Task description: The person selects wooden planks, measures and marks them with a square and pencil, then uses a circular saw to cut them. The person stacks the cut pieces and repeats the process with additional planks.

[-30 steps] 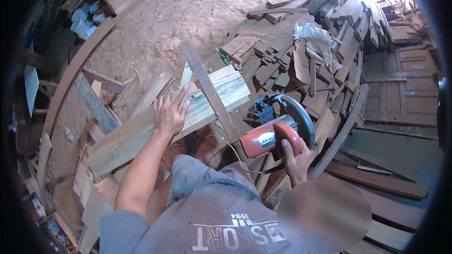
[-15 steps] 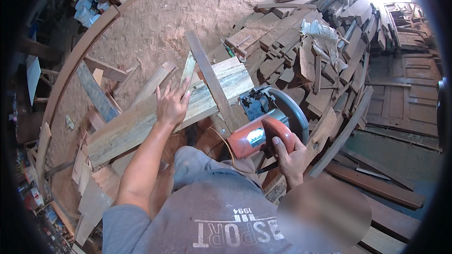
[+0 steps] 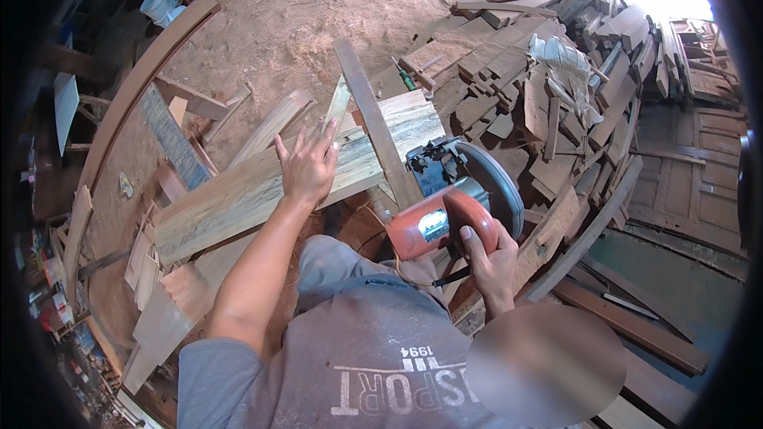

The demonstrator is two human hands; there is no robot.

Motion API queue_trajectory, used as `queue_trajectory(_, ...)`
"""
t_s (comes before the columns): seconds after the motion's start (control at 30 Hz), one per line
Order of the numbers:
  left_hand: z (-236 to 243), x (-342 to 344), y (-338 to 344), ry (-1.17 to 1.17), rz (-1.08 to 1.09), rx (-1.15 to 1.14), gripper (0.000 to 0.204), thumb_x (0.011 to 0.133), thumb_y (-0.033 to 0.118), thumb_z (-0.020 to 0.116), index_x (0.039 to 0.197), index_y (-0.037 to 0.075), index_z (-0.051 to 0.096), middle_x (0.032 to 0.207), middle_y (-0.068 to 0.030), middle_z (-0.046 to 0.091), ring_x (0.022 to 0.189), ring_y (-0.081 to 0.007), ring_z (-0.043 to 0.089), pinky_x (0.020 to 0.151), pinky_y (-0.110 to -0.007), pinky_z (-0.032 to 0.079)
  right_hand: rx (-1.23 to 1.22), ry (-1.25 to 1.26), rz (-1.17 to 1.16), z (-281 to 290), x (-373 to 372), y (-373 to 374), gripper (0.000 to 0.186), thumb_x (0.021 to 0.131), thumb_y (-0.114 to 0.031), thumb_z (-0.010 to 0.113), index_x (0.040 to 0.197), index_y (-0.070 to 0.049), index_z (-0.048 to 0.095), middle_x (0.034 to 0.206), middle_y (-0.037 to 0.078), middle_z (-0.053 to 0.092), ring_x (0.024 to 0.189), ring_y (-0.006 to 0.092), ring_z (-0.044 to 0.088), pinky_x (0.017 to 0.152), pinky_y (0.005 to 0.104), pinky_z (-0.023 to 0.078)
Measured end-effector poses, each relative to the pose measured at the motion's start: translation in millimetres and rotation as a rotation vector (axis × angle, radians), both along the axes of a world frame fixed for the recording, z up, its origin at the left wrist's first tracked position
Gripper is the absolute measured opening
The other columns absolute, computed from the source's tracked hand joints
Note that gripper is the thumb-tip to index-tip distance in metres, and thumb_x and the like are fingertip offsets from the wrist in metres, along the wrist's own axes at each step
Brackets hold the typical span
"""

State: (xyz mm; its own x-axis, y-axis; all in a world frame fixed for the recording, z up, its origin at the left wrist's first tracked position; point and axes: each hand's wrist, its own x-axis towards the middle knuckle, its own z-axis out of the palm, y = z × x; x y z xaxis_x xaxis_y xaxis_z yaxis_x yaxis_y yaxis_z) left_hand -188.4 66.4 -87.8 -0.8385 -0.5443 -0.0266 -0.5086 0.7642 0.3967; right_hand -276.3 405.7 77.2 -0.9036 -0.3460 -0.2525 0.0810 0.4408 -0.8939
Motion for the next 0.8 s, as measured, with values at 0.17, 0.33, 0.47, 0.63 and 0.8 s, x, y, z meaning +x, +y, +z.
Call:
queue_trajectory(0.17, 6, -4, 4, -0.049, 0.025, -0.123, 0.059, 0.114, 0.048, 0.047, 0.171, 0.04, 0.039, 0.167, -0.0136, 0.054, 0.159, -0.0455, 0.04, 0.131, -0.075, 0.008, -0.033, -0.043, 0.025, -21, 3, -1, 0.031, 0.1, -0.021, 0.083, 0.119, 0.003, 0.076, 0.092, 0.006, 0.078, 0.084, 0.0098, 0.069, 0.075, 0.029, 0.056)
queue_trajectory(0.33, 9, -8, 4, -0.078, 0.042, -0.114, 0.061, 0.113, 0.046, 0.05, 0.172, 0.042, 0.037, 0.163, -0.0189, 0.055, 0.155, -0.0464, 0.044, 0.132, -0.072, 0.017, -0.048, -0.076, 0.101, -27, 2, -10, 0.031, 0.101, -0.02, 0.083, 0.121, 0.003, 0.075, 0.089, 0.003, 0.075, 0.082, 0.0102, 0.067, 0.076, 0.0297, 0.056)
queue_trajectory(0.47, 8, -8, 3, -0.053, 0.041, -0.078, 0.06, 0.112, 0.044, 0.052, 0.171, 0.042, 0.04, 0.157, -0.0187, 0.06, 0.148, -0.0453, 0.051, 0.13, -0.069, 0.025, -0.104, -0.112, 0.12, -36, -3, -17, 0.034, 0.102, -0.02, 0.083, 0.126, 0.002, 0.074, 0.096, 0.005, 0.076, 0.088, 0.0108, 0.068, 0.08, 0.03, 0.056)
queue_trajectory(0.63, 7, -7, 2, -0.02, 0.028, -0.073, 0.061, 0.11, 0.041, 0.057, 0.17, 0.041, 0.043, 0.154, -0.0179, 0.061, 0.144, -0.0434, 0.054, 0.129, -0.067, 0.029, -0.104, -0.087, 0.149, -35, -6, -21, 0.033, 0.102, -0.02, 0.082, 0.126, 0.002, 0.074, 0.1, 0.006, 0.077, 0.09, 0.0116, 0.068, 0.081, 0.031, 0.057)
queue_trajectory(0.8, 8, -7, 0, -0.017, 0.012, -0.078, 0.063, 0.109, 0.039, 0.06, 0.17, 0.038, 0.044, 0.151, -0.0182, 0.062, 0.142, -0.0434, 0.056, 0.128, -0.067, 0.031, -0.071, -0.073, 0.174, -30, -10, -28, 0.031, 0.104, -0.019, 0.08, 0.126, 0.002, 0.073, 0.099, 0.005, 0.076, 0.089, 0.0117, 0.068, 0.081, 0.0311, 0.057)
